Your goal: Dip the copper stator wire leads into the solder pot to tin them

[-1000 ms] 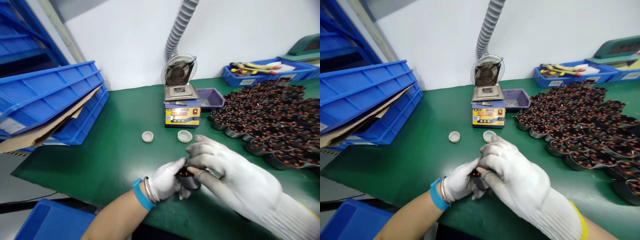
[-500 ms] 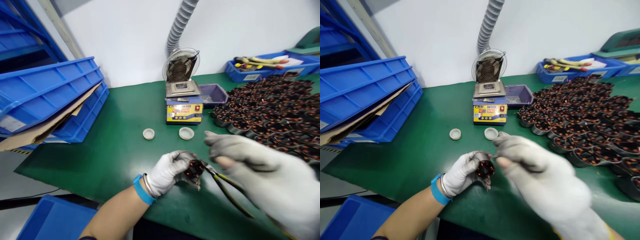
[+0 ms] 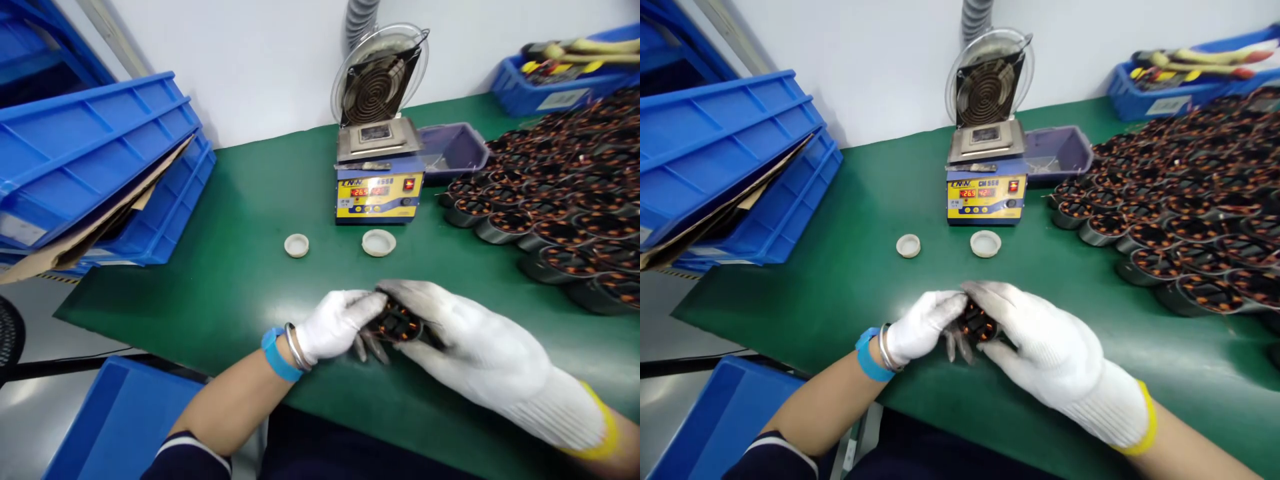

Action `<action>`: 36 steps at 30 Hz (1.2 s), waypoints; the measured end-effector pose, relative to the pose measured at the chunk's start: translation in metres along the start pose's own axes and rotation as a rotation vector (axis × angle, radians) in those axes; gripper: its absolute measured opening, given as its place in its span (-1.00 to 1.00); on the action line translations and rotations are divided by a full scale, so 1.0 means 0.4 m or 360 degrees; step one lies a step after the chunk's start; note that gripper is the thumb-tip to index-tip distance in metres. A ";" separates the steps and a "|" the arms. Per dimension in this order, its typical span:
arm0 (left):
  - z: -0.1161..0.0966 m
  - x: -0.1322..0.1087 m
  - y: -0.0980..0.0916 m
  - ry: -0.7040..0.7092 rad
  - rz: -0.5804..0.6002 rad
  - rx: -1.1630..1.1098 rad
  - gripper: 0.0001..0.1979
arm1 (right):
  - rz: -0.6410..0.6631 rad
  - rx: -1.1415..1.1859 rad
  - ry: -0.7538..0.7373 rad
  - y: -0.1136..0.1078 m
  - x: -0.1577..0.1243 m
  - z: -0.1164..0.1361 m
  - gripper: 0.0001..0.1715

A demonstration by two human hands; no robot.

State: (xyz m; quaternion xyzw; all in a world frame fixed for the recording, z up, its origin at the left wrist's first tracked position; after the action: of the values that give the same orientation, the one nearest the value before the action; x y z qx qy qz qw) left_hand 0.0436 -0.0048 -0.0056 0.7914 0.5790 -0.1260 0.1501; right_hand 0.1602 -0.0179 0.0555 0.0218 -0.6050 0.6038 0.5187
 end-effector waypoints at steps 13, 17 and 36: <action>-0.084 -0.032 -0.066 0.0253 -0.0556 -0.0004 -0.69 | -0.0250 -0.0343 -0.0106 -0.038 0.009 -0.024 -0.20; -0.045 -0.021 -0.031 0.0092 -0.0469 -0.0080 -0.70 | -0.0335 -0.0338 -0.0065 -0.050 0.015 -0.017 -0.43; -0.007 0.071 -0.064 0.0344 -0.0668 -0.0064 -0.85 | 0.0552 -0.0919 0.0791 0.020 0.158 -0.280 -0.33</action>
State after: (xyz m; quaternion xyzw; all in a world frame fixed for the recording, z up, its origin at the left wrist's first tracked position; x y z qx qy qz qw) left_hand 0.0277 0.0286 -0.0159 0.6595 0.7459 -0.0575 0.0734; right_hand 0.1931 0.1067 0.0613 -0.3732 -0.6005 0.4746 0.5242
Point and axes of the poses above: each hand's wrist, its own x-axis towards the middle knuckle, its own y-axis out of the palm, z = x × y, the point moved 7 cm from there along x, towards the middle knuckle, and after that the axes turned 14 degrees about -z, right-handed, at the moved point
